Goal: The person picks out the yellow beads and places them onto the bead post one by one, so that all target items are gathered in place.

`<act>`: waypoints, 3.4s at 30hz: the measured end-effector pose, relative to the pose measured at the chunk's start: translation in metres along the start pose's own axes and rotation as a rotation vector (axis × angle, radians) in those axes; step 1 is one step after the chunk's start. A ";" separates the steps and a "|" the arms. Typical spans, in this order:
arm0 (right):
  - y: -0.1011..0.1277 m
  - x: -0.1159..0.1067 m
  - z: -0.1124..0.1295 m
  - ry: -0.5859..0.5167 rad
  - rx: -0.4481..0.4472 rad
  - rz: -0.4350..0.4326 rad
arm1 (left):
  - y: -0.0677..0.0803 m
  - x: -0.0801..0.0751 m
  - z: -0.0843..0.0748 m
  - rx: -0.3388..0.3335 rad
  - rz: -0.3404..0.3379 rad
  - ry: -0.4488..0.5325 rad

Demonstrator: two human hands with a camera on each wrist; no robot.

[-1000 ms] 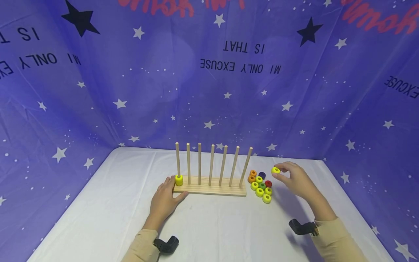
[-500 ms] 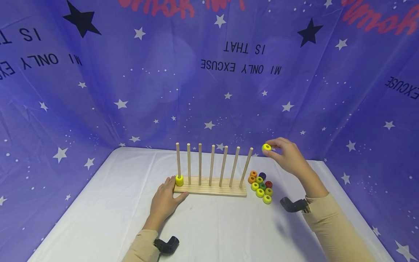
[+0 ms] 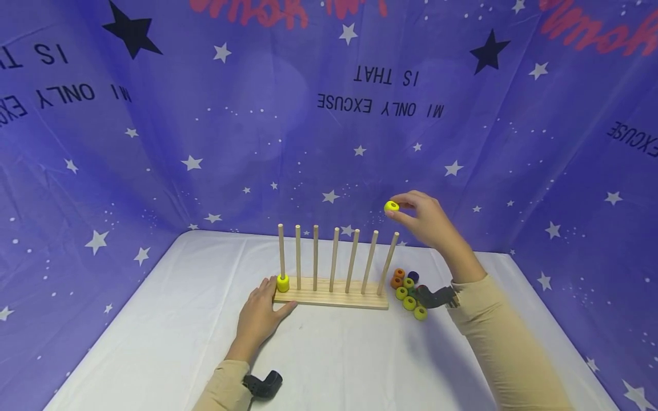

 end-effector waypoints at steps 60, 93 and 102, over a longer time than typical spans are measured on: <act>-0.077 0.107 0.151 0.165 -0.189 0.226 | 0.000 0.002 0.003 -0.033 0.023 0.002; -0.076 0.108 0.147 0.153 -0.199 0.241 | -0.001 0.002 0.003 -0.043 0.028 -0.003; -0.076 0.108 0.145 0.155 -0.201 0.241 | -0.002 0.002 0.004 -0.038 0.028 -0.003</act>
Point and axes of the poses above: each hand's wrist, its own y-axis away from the middle knuckle, its own x-axis out of the palm, z = x × y, the point moved 1 cm from there along -y, towards the middle knuckle, and after that the axes turned 15 degrees about z, right-handed, at the moved point
